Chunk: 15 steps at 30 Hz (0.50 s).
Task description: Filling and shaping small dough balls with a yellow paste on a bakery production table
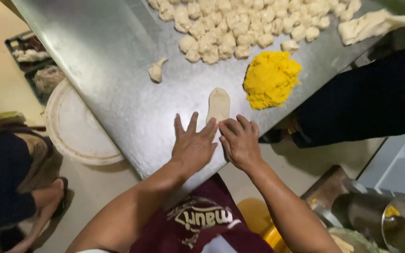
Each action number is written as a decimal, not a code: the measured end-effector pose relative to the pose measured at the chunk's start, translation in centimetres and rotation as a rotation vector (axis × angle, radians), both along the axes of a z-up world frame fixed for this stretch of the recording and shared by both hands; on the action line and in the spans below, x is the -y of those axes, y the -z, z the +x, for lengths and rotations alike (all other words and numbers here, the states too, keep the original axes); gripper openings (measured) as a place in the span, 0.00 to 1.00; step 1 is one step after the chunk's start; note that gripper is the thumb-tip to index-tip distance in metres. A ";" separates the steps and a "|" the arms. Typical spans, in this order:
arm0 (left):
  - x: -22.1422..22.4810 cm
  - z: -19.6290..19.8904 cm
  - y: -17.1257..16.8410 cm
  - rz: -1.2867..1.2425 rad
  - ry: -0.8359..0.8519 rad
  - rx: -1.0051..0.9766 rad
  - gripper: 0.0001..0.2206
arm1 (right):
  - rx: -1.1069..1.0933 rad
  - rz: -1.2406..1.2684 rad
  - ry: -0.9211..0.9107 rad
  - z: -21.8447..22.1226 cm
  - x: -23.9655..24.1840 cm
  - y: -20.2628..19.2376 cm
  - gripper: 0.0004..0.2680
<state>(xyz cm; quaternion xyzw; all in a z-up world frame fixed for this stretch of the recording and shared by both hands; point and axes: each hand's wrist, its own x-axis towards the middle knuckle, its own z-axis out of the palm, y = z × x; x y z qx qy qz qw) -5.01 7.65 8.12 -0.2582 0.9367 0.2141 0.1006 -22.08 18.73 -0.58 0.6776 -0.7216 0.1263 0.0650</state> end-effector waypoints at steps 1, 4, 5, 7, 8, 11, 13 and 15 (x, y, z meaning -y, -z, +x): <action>-0.5 0.5 0.7 0.015 0.000 0.013 0.26 | 0.013 0.015 0.000 0.0 -1.2 0.7 0.11; -0.1 1.1 1.2 0.065 0.002 0.123 0.29 | 0.052 -0.017 -0.026 -0.8 -1.9 0.7 0.14; 0.5 0.7 1.4 0.048 0.000 0.031 0.27 | 0.171 0.016 -0.020 -1.5 -1.3 0.1 0.12; 3.1 -1.3 3.7 0.017 -0.008 -0.059 0.26 | 0.292 0.038 -0.023 -3.5 1.1 -0.8 0.11; 5.1 -2.8 5.8 -0.129 -0.106 -0.292 0.17 | 0.295 -0.006 0.001 -4.7 2.9 -1.1 0.11; 7.6 -6.8 7.2 -0.187 -0.200 -0.421 0.13 | 0.236 -0.067 0.042 -5.9 7.3 -0.6 0.13; 8.1 -8.0 6.5 -0.128 -0.197 -0.335 0.22 | 0.157 -0.113 0.049 -6.2 9.3 0.6 0.15; 7.2 -7.2 6.5 -0.239 -0.098 -0.323 0.18 | 0.095 -0.033 0.049 -5.9 9.0 2.8 0.15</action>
